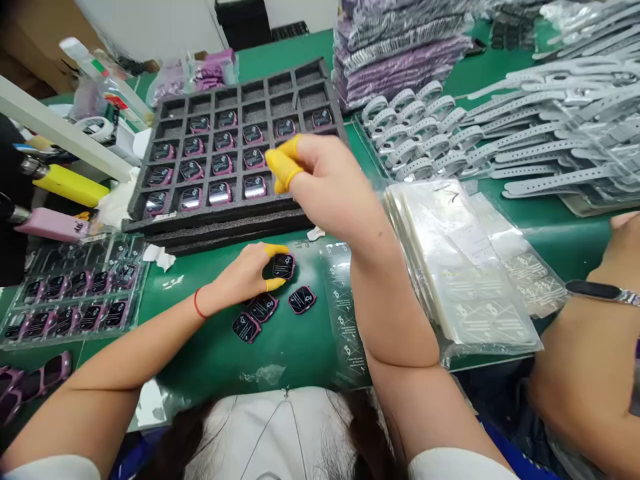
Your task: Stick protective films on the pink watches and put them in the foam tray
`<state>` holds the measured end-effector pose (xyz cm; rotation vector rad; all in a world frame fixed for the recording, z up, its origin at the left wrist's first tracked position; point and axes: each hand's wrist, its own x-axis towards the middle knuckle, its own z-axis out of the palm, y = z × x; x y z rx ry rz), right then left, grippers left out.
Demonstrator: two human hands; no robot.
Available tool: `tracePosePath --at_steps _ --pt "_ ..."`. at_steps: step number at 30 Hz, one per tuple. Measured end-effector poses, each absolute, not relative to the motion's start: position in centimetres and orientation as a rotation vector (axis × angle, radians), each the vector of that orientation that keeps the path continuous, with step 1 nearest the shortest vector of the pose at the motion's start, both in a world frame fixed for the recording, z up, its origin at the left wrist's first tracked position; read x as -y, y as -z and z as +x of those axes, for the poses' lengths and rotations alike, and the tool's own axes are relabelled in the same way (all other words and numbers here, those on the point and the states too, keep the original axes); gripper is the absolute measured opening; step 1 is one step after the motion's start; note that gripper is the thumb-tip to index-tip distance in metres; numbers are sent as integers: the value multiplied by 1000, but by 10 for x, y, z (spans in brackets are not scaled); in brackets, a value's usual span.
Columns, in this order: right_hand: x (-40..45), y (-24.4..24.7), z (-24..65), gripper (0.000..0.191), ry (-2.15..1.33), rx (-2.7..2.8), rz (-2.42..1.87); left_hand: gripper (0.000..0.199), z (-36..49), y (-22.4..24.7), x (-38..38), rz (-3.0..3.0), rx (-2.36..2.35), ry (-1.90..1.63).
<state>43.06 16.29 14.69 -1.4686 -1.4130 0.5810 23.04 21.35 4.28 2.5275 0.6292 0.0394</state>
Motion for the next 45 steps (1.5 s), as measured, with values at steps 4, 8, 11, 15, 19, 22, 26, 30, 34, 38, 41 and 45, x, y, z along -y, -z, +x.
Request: tracePosePath --at_steps 4,8,11,15,19,22,26,30,34,38,41,45 --pt "-165 -139 424 25 -823 1513 -1521 50 217 -84 -205 2438 -890 -354" --pt "-166 -130 415 32 -1208 1565 -1467 49 198 -113 -199 2325 -935 -573" --pt "-166 -127 404 32 -1381 1524 -1340 49 187 -120 -198 2309 -911 -634" --pt "-168 -125 392 29 -1486 1449 -1210 47 182 -124 -198 2289 -870 -664" --pt "-169 -124 385 21 -1555 1374 -1138 47 181 -128 -197 2303 -876 -648" --pt "-170 -125 382 20 -1577 1348 -1143 48 180 -129 -196 2336 -904 -649" --pt "-170 -126 378 18 -1611 1309 -1102 47 179 -130 -196 2370 -909 -660" --pt "-171 -125 376 14 -1640 1273 -1066 46 179 -130 -197 2387 -931 -648" --pt "-173 -125 376 13 -1629 1276 -1032 48 179 -128 -197 2333 -914 -648" --pt "-172 -126 377 16 -1622 1289 -1043 49 177 -128 -199 2291 -887 -639" --pt "-172 -127 378 18 -1619 1268 -1042 50 176 -128 -201 2286 -879 -641" --pt "-173 -126 378 22 -1600 1236 -1037 51 174 -130 -202 2300 -882 -671"
